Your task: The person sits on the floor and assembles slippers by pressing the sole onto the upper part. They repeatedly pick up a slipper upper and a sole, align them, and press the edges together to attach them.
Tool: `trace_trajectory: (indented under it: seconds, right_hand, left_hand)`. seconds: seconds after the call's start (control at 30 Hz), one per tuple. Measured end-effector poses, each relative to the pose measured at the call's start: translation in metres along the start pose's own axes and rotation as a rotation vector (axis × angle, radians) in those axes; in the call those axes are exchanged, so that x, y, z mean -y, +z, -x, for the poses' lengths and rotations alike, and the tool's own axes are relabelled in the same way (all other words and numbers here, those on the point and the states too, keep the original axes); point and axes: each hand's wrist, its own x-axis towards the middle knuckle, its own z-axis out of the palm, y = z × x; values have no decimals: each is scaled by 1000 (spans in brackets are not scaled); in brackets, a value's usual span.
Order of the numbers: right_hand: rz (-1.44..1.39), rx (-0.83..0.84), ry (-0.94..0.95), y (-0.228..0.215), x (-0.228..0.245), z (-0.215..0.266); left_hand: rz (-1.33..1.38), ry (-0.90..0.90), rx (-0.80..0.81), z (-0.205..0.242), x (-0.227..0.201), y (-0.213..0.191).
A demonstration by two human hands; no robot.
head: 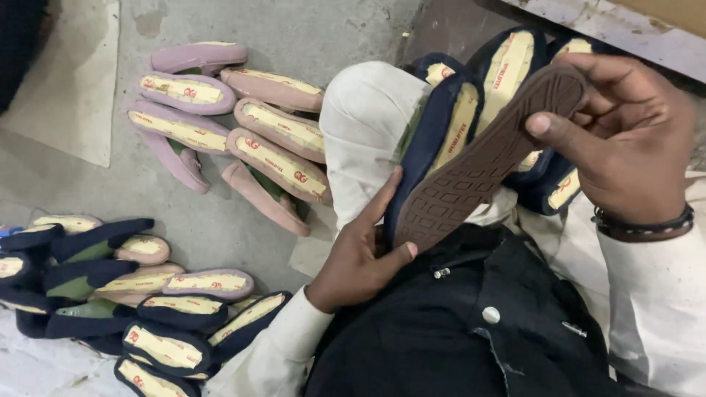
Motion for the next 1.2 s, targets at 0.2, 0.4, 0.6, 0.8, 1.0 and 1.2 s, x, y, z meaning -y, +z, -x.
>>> trace_trajectory:
  seconds: [0.2, 0.4, 0.6, 0.8, 1.0, 1.2]
  right_hand:
    - [-93, -39, 35, 18, -13, -3]
    - [-121, 25, -1, 34, -26, -16]
    - [-104, 6, 54, 46, -30, -23]
    - [-111, -3, 45, 53, -37, -26]
    - [13, -16, 56, 56, -42, -26]
    - [80, -22, 50, 57, -47, -30]
  left_hand:
    - [113, 45, -22, 2, 26, -2]
    - [183, 22, 0, 4, 32, -10]
    - [227, 21, 10, 4, 37, -13]
    - [246, 21, 13, 4, 39, -14]
    - [311, -23, 21, 4, 40, -15]
    - [324, -7, 23, 4, 45, -16]
